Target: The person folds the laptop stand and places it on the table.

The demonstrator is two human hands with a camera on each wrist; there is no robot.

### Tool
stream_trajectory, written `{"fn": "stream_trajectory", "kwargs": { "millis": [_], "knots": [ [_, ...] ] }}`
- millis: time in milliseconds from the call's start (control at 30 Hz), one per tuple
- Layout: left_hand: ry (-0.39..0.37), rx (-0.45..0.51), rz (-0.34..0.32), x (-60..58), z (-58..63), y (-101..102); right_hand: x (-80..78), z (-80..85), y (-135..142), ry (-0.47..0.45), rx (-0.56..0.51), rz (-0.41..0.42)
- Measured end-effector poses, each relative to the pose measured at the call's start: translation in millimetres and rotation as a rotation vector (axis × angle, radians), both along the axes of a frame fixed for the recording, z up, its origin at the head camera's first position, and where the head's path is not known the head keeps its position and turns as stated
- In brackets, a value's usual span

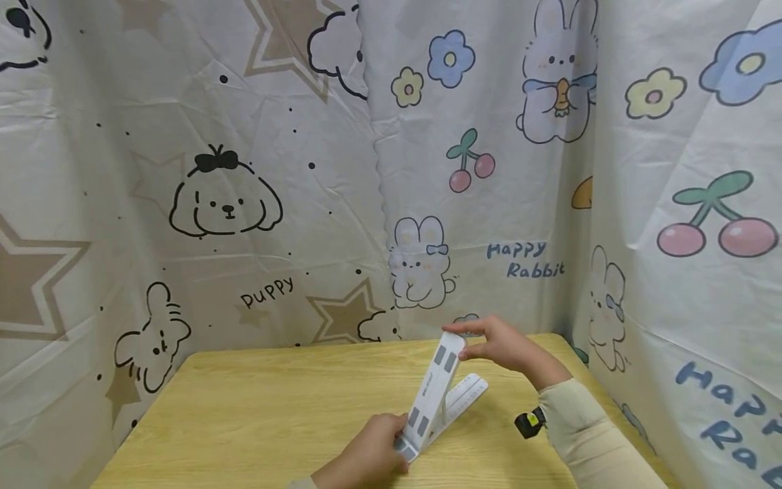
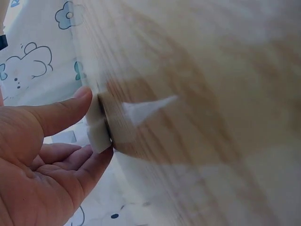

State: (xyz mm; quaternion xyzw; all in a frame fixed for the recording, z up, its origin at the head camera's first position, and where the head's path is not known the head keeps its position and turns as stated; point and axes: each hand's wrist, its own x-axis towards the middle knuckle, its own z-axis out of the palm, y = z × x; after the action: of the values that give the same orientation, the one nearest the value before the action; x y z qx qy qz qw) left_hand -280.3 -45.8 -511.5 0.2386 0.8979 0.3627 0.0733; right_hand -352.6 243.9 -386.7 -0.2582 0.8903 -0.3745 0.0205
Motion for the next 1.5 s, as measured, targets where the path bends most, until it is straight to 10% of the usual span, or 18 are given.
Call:
{"fn": "stream_trajectory", "kwargs": {
  "millis": [267,533,867,1500],
  "knots": [
    [0.040,-0.049,0.014,-1.4,3.3,2,9.0,3.0,2,0.008,0.003,-0.061],
    [-0.075,-0.065,-0.009,-10.5,3.3,-3,12.0,-4.8,8,0.024,-0.048,-0.062],
    [0.083,-0.094,-0.128,-17.9,-5.2,-9,17.7,-14.5,17,-0.038,-0.134,-0.061],
    [-0.038,-0.053,-0.196,-41.6,-3.2,-22,31.0,-23.1,22,-0.011,-0.210,-0.103]
  ]
}}
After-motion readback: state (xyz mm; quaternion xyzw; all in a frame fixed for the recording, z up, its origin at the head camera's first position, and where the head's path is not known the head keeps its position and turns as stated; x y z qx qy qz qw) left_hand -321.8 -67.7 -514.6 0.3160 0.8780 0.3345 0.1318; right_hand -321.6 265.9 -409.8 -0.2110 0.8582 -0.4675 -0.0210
